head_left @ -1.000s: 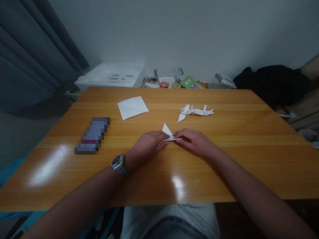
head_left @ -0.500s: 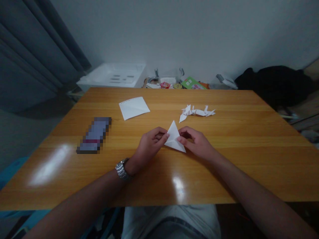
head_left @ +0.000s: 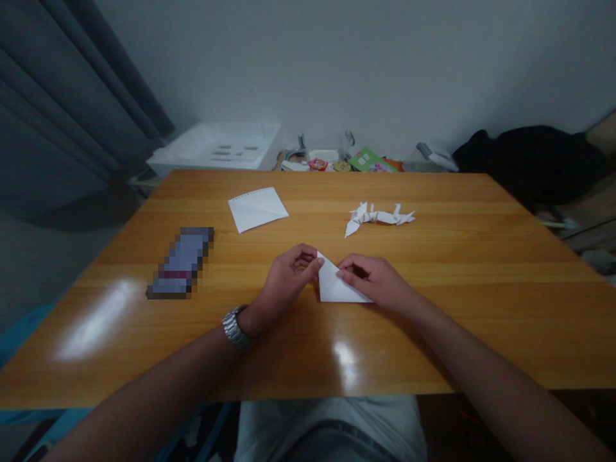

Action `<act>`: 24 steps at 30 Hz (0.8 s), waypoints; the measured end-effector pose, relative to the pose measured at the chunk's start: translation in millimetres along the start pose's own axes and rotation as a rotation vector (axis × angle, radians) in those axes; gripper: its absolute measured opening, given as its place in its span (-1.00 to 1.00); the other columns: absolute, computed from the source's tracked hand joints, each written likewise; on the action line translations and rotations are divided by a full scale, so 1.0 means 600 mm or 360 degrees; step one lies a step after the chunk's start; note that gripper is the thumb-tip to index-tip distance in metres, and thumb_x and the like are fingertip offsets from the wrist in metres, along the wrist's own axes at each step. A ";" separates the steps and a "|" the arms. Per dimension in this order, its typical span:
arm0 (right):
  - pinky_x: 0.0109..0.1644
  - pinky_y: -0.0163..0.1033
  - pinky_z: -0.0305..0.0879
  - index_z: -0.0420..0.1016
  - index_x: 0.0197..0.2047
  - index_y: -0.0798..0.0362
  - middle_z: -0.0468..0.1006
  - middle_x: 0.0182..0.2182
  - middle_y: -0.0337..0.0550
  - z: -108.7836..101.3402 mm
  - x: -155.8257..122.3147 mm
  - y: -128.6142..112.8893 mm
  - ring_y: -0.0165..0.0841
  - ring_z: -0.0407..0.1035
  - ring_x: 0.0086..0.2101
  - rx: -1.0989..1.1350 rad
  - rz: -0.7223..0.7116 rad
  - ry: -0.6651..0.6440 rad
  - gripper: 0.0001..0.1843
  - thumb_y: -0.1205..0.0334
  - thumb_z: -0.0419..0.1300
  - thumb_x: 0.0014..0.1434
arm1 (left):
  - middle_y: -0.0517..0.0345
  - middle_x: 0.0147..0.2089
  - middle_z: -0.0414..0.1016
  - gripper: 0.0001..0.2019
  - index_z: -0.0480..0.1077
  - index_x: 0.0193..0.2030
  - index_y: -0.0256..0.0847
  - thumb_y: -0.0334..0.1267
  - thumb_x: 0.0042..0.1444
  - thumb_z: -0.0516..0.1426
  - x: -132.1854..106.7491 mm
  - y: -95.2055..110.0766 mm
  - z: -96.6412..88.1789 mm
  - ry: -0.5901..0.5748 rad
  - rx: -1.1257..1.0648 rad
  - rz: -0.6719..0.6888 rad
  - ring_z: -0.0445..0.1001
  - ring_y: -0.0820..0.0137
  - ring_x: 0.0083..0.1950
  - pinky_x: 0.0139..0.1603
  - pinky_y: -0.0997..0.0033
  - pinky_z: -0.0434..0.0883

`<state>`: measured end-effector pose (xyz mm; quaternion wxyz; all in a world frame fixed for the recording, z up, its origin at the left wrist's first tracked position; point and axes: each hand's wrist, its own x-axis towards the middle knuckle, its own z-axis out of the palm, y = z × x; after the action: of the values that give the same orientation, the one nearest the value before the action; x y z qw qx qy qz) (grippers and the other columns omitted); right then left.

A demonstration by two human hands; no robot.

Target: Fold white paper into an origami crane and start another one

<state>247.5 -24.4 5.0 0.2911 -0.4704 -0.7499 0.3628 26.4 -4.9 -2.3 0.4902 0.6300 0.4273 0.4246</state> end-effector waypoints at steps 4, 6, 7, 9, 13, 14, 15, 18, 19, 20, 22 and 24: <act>-0.29 -0.27 0.28 0.57 -0.19 0.03 0.61 -0.33 -0.19 0.001 -0.001 0.000 -0.35 0.43 -0.36 0.0078 0.0058 -0.0035 -0.75 0.04 0.20 0.31 | 0.17 -0.38 0.50 -0.75 0.36 -0.27 -0.23 -0.10 0.17 0.25 0.002 -0.004 -0.001 0.0013 -0.0096 -0.0027 0.52 0.46 -0.40 -0.36 0.46 0.54; -0.31 -0.27 0.27 0.58 -0.19 0.03 0.61 -0.34 -0.19 0.002 -0.001 0.001 -0.35 0.42 -0.38 0.0088 0.0089 -0.0044 -0.75 0.03 0.20 0.31 | 0.19 -0.40 0.49 -0.75 0.34 -0.30 -0.23 -0.12 0.17 0.26 0.002 -0.004 -0.001 0.0017 -0.0143 -0.0017 0.51 0.48 -0.41 -0.35 0.47 0.53; -0.31 -0.26 0.27 0.58 -0.19 0.03 0.61 -0.35 -0.18 0.003 -0.001 0.002 -0.35 0.41 -0.38 0.0077 0.0094 -0.0038 -0.75 0.04 0.19 0.32 | 0.20 -0.41 0.48 -0.76 0.33 -0.31 -0.23 -0.13 0.18 0.26 0.002 -0.004 -0.001 0.0017 -0.0163 -0.0015 0.50 0.49 -0.41 -0.35 0.48 0.53; -0.32 -0.25 0.26 0.58 -0.23 0.04 0.60 -0.38 -0.18 0.004 0.000 0.004 -0.34 0.40 -0.39 0.0037 0.0081 -0.0022 -0.74 0.04 0.17 0.33 | 0.21 -0.42 0.47 -0.76 0.32 -0.32 -0.23 -0.14 0.18 0.26 0.002 -0.004 -0.001 0.0013 -0.0193 -0.0016 0.49 0.50 -0.41 -0.35 0.49 0.53; -0.34 -0.26 0.23 0.56 -0.27 0.04 0.58 -0.41 -0.20 0.002 0.001 0.008 -0.35 0.39 -0.41 -0.0036 0.0051 -0.0021 -0.71 0.03 0.16 0.33 | 0.18 -0.40 0.48 -0.76 0.35 -0.27 -0.24 -0.12 0.17 0.25 0.003 -0.007 0.000 -0.0003 -0.0190 -0.0032 0.51 0.48 -0.41 -0.35 0.47 0.54; -0.35 -0.27 0.22 0.56 -0.27 0.04 0.58 -0.42 -0.20 0.001 0.001 0.008 -0.35 0.38 -0.41 -0.0044 0.0050 -0.0023 -0.72 0.03 0.16 0.34 | 0.17 -0.39 0.50 -0.75 0.37 -0.24 -0.25 -0.10 0.16 0.26 0.003 -0.008 0.000 -0.0004 -0.0177 -0.0035 0.52 0.47 -0.40 -0.34 0.46 0.54; -0.35 -0.27 0.21 0.55 -0.28 0.04 0.58 -0.42 -0.21 0.000 0.001 0.007 -0.35 0.38 -0.41 -0.0048 0.0050 -0.0025 -0.72 0.04 0.16 0.34 | 0.16 -0.37 0.51 -0.73 0.38 -0.23 -0.25 -0.09 0.14 0.28 0.003 -0.008 0.000 -0.0008 -0.0161 -0.0037 0.53 0.46 -0.39 -0.34 0.46 0.54; -0.35 -0.29 0.18 0.53 -0.29 0.04 0.56 -0.43 -0.23 -0.002 0.001 0.005 -0.37 0.36 -0.42 -0.0044 0.0049 -0.0009 -0.71 0.05 0.14 0.36 | 0.11 -0.33 0.56 -0.70 0.44 -0.24 -0.25 -0.06 0.09 0.32 0.002 -0.008 0.000 -0.0128 -0.0114 -0.0086 0.55 0.43 -0.35 -0.33 0.47 0.53; -0.36 -0.29 0.17 0.53 -0.29 0.04 0.55 -0.43 -0.23 -0.003 0.001 0.004 -0.38 0.35 -0.42 -0.0038 0.0052 0.0003 -0.71 0.05 0.13 0.36 | 0.10 -0.33 0.58 -0.70 0.46 -0.25 -0.26 -0.05 0.10 0.32 0.002 -0.007 0.000 -0.0195 -0.0099 -0.0114 0.55 0.43 -0.35 -0.33 0.47 0.53; -0.35 -0.29 0.17 0.52 -0.29 0.05 0.54 -0.43 -0.24 -0.003 0.001 0.004 -0.38 0.35 -0.42 -0.0028 0.0056 0.0014 -0.70 0.05 0.13 0.36 | 0.09 -0.33 0.58 -0.70 0.48 -0.26 -0.26 -0.04 0.12 0.31 0.001 -0.007 0.000 -0.0253 -0.0085 -0.0135 0.55 0.43 -0.36 -0.34 0.48 0.53; -0.36 -0.30 0.16 0.51 -0.30 0.06 0.52 -0.44 -0.24 -0.002 0.001 0.003 -0.39 0.33 -0.43 0.0006 0.0074 0.0030 -0.70 0.05 0.13 0.36 | 0.10 -0.36 0.59 -0.71 0.51 -0.27 -0.27 -0.03 0.15 0.28 -0.001 -0.006 0.001 -0.0311 -0.0050 -0.0148 0.55 0.44 -0.39 -0.36 0.48 0.51; -0.36 -0.30 0.16 0.50 -0.31 0.06 0.51 -0.44 -0.24 -0.001 0.001 0.003 -0.39 0.32 -0.43 0.0046 0.0094 0.0037 -0.70 0.04 0.14 0.35 | 0.12 -0.39 0.58 -0.72 0.50 -0.31 -0.26 -0.04 0.16 0.27 -0.002 -0.004 0.002 -0.0294 -0.0004 -0.0135 0.54 0.44 -0.41 -0.37 0.48 0.50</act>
<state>248.7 -23.2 3.9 0.2957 -0.4924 -0.7269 0.3765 26.7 -5.9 -5.0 0.5458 0.6471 0.4061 0.3441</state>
